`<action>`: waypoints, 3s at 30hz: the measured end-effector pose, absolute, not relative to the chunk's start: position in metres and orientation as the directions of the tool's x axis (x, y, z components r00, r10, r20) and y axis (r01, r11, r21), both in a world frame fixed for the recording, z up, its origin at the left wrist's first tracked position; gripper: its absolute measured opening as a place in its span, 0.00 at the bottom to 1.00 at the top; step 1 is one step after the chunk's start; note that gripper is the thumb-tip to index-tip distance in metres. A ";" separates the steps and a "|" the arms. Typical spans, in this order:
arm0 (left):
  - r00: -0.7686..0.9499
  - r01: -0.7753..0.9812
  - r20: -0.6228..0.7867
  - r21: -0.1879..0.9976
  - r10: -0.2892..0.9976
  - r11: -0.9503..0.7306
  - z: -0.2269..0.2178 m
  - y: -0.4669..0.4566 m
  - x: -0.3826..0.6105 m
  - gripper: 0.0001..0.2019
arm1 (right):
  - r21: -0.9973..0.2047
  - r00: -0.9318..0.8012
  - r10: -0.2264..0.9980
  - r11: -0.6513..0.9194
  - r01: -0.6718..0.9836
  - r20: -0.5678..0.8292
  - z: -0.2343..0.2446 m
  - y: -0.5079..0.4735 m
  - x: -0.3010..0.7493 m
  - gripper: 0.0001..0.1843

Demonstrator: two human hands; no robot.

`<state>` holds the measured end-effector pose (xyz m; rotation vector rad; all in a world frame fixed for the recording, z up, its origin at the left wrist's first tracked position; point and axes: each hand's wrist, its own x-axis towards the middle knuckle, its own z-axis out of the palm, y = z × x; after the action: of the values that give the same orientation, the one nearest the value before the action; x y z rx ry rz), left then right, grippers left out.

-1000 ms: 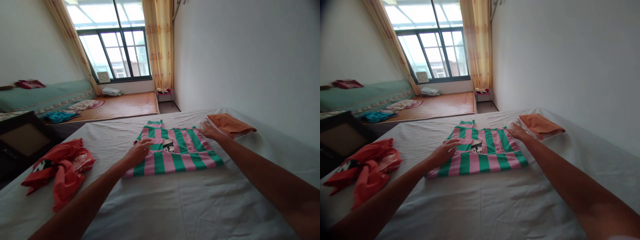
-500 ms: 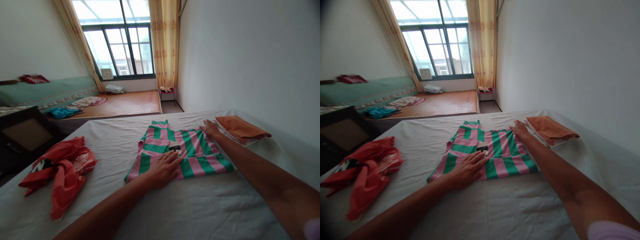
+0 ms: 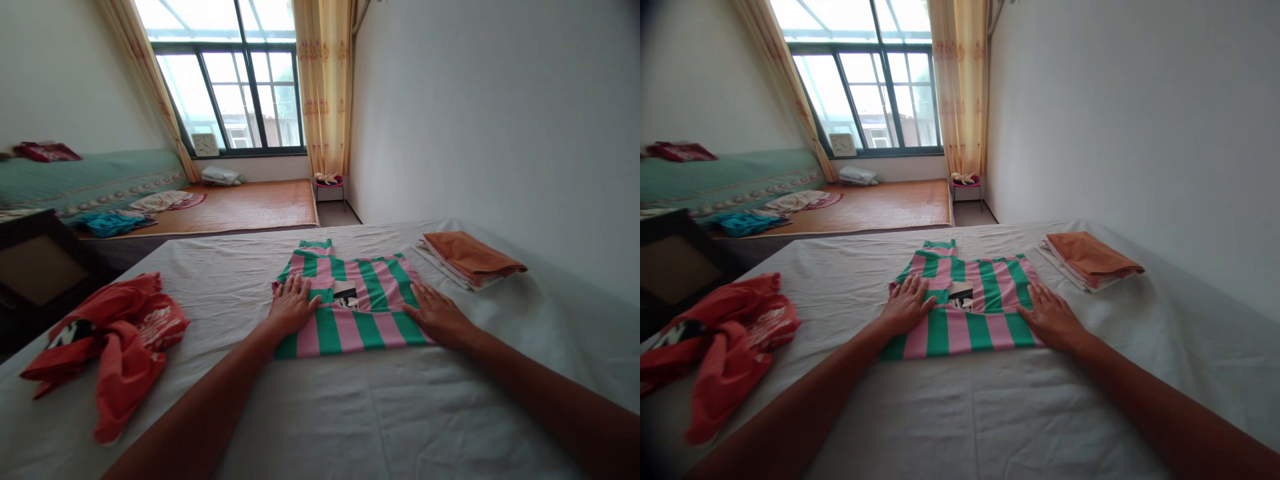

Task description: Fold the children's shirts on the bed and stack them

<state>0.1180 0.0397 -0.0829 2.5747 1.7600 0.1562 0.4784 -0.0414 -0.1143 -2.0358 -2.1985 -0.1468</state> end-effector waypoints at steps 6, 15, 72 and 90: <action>0.316 0.944 0.051 0.080 0.947 -0.320 -0.078 0.047 0.105 0.32 | 0.012 -0.045 0.975 0.044 0.999 0.216 -0.116 -0.059 0.495 0.35; 0.293 0.913 0.248 0.216 0.924 -0.347 -0.073 0.060 0.053 0.19 | 0.006 -0.074 0.968 0.074 0.997 0.242 -0.091 -0.049 0.471 0.26; 0.610 0.741 0.210 0.190 0.764 -0.644 -0.092 0.037 0.082 0.24 | -0.062 -0.077 0.996 0.079 0.995 0.037 -0.092 0.096 0.454 0.32; 0.581 0.758 0.226 0.200 0.782 -0.621 -0.085 0.031 0.084 0.23 | -0.257 -0.087 0.994 0.099 0.961 0.060 -0.064 0.193 0.361 0.28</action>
<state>0.0841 0.0314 -0.0853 2.7198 1.3279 0.4507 0.3609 0.1933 -0.0639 -1.9603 -2.1559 0.2220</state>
